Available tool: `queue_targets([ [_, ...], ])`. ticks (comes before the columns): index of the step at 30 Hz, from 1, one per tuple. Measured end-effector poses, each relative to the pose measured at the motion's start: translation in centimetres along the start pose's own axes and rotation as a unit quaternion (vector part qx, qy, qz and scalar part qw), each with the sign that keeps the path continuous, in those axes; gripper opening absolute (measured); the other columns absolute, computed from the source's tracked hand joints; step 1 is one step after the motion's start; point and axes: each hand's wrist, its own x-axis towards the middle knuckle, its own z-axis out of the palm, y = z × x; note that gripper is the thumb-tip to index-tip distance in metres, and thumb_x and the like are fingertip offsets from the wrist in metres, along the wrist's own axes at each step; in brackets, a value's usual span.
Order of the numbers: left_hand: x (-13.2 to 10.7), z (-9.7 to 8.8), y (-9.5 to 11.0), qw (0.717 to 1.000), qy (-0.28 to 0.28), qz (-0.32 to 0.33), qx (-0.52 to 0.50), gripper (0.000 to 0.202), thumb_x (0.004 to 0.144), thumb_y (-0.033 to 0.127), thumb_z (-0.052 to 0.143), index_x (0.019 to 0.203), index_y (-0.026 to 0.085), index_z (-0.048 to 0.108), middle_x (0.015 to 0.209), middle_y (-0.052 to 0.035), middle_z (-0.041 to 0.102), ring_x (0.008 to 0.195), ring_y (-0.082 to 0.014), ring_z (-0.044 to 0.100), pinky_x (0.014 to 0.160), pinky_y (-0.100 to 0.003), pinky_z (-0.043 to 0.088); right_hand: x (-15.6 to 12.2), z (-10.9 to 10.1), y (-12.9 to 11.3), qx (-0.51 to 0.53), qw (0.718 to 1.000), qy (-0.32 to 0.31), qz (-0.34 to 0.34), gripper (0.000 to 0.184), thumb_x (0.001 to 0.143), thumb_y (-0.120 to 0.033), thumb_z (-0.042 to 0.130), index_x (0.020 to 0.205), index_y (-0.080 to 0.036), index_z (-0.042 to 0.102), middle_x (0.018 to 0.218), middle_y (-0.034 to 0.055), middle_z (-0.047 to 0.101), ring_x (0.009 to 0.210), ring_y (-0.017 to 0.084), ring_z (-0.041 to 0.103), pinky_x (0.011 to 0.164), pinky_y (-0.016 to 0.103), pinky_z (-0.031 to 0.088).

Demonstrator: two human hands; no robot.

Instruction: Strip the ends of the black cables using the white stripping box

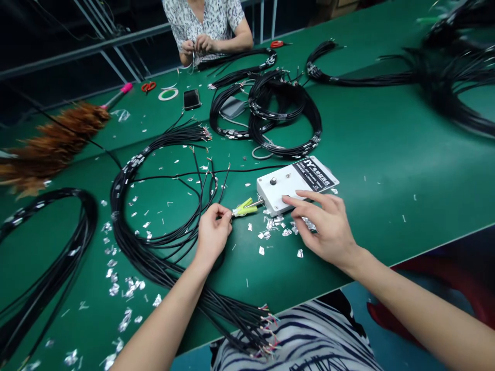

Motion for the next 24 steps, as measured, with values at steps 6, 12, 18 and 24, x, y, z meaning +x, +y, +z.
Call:
queue_targets([
  [6, -0.4, -0.5, -0.1, 1.000, 0.021, 0.001, 0.014, 0.019, 0.069, 0.023, 0.069, 0.065, 0.016, 0.052, 0.051, 0.0077, 0.047, 0.034, -0.0040, 0.041, 0.036, -0.015, 0.026, 0.1, 0.7, 0.5, -0.040, 0.999, 0.020, -0.011, 0.020, 0.088, -0.003, 0.058, 0.086, -0.023, 0.056, 0.106, 0.0007, 0.076, 0.105, 0.025, 0.065, 0.087, 0.040, 0.037],
  [12, -0.2, -3.0, 1.1, 0.997, 0.078, 0.013, 0.013, 0.016, 0.072, 0.022, 0.070, 0.069, 0.016, 0.056, 0.049, 0.0050, 0.053, 0.039, -0.0073, 0.050, 0.040, -0.015, 0.035, 0.0, 0.3, -0.6, 0.053, 0.997, 0.048, 0.002, 0.016, 0.090, -0.006, 0.057, 0.088, -0.022, 0.057, 0.107, 0.0066, 0.075, 0.108, 0.028, 0.063, 0.088, 0.041, 0.043],
  [18, 6.7, -9.1, 5.3, 0.978, 0.206, -0.004, -0.002, 0.019, 0.083, 0.010, 0.054, 0.070, 0.019, 0.043, 0.049, 0.0082, 0.044, 0.034, -0.0055, 0.039, 0.038, -0.015, 0.034, -1.7, 0.1, -2.3, 0.135, 0.991, 0.007, -0.022, 0.019, 0.089, -0.002, 0.055, 0.095, -0.020, 0.058, 0.109, 0.0087, 0.074, 0.102, 0.024, 0.066, 0.086, 0.040, 0.048],
  [24, 4.7, -8.6, 5.8, 0.976, 0.204, 0.056, 0.058, 0.013, 0.082, 0.009, 0.059, 0.081, 0.020, 0.053, 0.069, 0.0035, 0.056, 0.063, -0.0109, 0.059, 0.063, -0.021, 0.049, -3.0, 0.3, -3.3, 0.180, 0.983, -0.036, -0.005, 0.017, 0.090, -0.004, 0.055, 0.098, -0.018, 0.060, 0.111, 0.0092, 0.072, 0.103, 0.023, 0.064, 0.087, 0.040, 0.050],
])
